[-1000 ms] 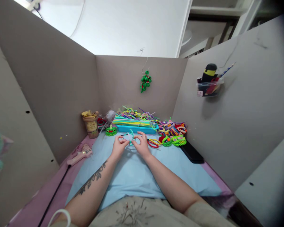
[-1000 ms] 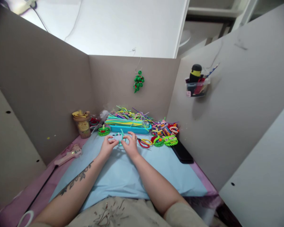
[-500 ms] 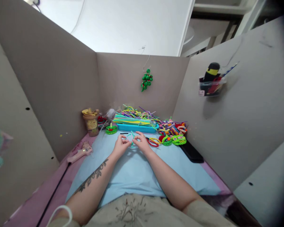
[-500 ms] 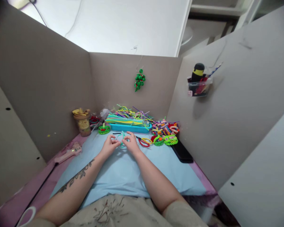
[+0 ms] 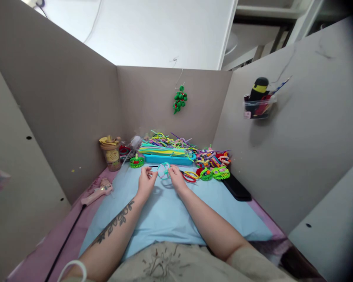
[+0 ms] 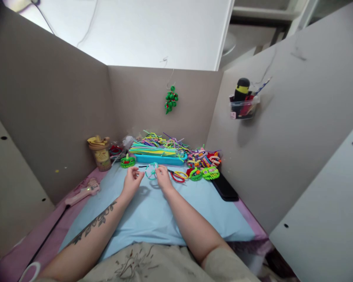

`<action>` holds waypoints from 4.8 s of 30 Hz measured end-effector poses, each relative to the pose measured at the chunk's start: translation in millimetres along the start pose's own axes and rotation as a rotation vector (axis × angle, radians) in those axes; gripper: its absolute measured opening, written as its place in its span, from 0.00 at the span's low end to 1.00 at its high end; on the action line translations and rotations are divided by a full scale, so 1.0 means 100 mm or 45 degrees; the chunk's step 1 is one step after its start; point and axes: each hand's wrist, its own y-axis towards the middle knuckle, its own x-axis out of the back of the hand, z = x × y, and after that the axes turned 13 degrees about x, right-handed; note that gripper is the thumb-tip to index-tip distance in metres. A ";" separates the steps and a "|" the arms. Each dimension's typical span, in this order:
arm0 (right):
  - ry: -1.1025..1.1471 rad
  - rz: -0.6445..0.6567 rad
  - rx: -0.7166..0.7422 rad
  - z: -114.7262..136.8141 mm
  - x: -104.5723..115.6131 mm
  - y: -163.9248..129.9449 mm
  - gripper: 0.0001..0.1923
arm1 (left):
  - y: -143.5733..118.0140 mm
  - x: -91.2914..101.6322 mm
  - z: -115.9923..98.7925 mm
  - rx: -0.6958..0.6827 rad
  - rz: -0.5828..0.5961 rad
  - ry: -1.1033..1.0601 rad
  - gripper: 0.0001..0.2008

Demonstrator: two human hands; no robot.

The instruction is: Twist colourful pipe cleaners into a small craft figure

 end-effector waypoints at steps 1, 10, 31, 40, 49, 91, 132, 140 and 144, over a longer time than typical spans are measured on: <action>0.027 -0.038 -0.008 0.00 0.00 0.00 0.13 | -0.01 0.00 -0.01 0.004 0.023 0.013 0.18; 0.119 0.026 0.016 0.19 -0.09 -0.10 0.11 | -0.05 -0.07 -0.03 0.214 0.266 -0.326 0.27; 0.138 -0.117 -0.066 0.22 -0.08 -0.10 0.11 | -0.08 -0.10 -0.08 0.203 0.311 -0.298 0.26; 0.191 -0.041 -0.049 0.13 -0.14 -0.11 0.14 | -0.06 -0.04 -0.04 0.032 0.155 0.008 0.24; 0.300 -0.175 -0.228 0.03 0.07 0.04 0.14 | 0.03 0.01 -0.03 0.293 0.168 -0.255 0.27; -0.302 0.253 0.411 0.36 0.22 -0.02 0.07 | 0.00 0.01 -0.03 0.382 0.414 -0.309 0.28; -0.043 0.089 0.253 0.29 0.00 -0.14 0.20 | 0.04 0.03 -0.02 0.375 0.242 -0.409 0.25; -0.199 0.066 0.415 0.33 0.06 -0.10 0.02 | 0.04 0.04 -0.08 0.460 0.202 -0.457 0.27; -0.158 0.162 0.510 0.40 0.04 -0.13 0.04 | 0.06 0.04 -0.06 0.476 0.167 -0.475 0.28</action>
